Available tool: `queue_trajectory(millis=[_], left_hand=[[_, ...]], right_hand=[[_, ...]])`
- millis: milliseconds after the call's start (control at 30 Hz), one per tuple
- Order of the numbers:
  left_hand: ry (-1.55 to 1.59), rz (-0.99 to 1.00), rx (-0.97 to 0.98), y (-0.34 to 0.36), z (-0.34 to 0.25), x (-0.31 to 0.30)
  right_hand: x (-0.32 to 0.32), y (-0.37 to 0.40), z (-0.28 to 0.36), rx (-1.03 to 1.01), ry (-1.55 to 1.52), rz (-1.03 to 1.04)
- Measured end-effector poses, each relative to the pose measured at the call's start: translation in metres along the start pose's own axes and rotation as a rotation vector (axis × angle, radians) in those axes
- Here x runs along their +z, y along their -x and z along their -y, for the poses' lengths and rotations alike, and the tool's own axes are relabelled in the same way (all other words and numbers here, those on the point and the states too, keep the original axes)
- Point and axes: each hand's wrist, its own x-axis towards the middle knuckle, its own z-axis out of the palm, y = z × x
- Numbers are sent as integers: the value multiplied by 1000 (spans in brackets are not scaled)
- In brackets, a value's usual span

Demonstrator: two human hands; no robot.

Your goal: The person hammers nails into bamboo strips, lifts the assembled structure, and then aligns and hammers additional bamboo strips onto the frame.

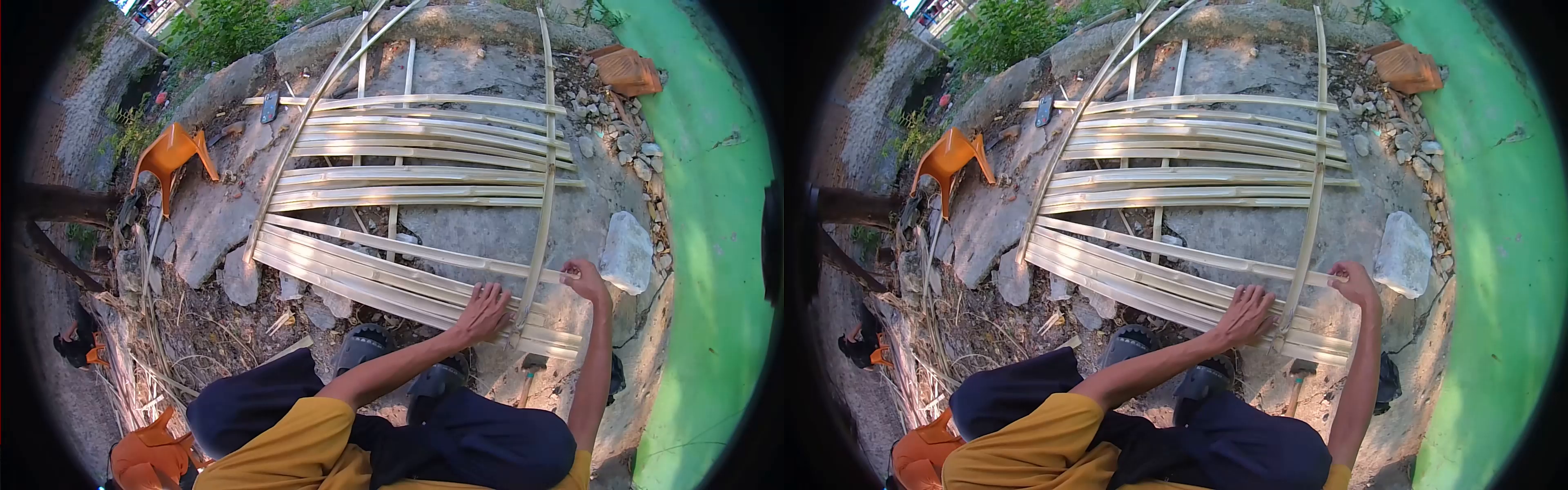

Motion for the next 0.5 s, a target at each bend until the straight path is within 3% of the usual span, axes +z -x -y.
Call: queue_trajectory(millis=[100,267,500], left_hand=[[17,3,-14,1,-2,3],[39,-56,45,7,0,-2],[113,-3,7,0,-4,-14]], right_hand=[[1,13,4,112,10,121],[19,24,-5,111,-248,-5],[2,30,14,124,-201,0]])
